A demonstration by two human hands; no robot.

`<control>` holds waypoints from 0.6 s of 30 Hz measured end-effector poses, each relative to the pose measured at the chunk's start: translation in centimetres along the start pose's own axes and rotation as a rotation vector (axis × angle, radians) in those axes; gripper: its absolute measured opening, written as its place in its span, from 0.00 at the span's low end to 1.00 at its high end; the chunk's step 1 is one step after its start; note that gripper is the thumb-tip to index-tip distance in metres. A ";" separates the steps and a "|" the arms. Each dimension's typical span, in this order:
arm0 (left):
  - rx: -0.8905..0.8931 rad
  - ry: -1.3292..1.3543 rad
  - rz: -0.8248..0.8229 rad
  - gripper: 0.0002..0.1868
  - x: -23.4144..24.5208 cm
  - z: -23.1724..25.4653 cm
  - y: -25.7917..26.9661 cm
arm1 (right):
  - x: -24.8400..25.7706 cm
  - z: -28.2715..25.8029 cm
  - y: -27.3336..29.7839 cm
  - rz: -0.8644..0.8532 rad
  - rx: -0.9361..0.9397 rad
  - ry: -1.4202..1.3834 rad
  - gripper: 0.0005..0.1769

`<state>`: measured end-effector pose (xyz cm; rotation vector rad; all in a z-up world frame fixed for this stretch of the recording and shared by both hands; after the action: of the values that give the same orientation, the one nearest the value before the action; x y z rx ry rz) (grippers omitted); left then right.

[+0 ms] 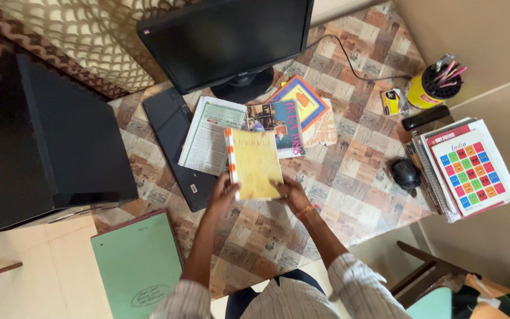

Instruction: The person organizes a cluttered desk by sorting loose papers into a green folder, stacking books and notebooks, and arranging computer peripherals. They place the keyboard and mouse in front of the monitor and tidy the remaining items on the desk surface.

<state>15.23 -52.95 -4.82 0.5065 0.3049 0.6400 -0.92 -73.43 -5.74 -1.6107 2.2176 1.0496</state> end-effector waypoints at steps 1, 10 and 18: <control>0.097 0.022 0.015 0.19 -0.9 -0.5 2.3 | -0.6 0.1 1.6 -0.004 -0.059 -0.046 0.30; -0.279 0.288 0.025 0.19 -7.4 -7.5 18.8 | -5.5 3.0 13.1 -0.271 -0.037 -0.142 0.43; -0.231 0.313 0.196 0.30 -12.6 -6.7 28.7 | -7.9 2.7 20.2 -0.400 -0.087 -0.032 0.44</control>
<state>-11.29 -38.87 6.49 0.2140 0.4739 0.9362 -16.61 -62.76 5.11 -1.9503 1.7438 1.0541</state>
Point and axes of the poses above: each hand's wrist, its own y-axis away from the middle knuckle, its own x-axis out of the back of the hand, z = x × y, the point moved 2 cm from there along -y, towards the middle knuckle, and after that the axes turned 13 degrees about -z, right-handed, at the moved point
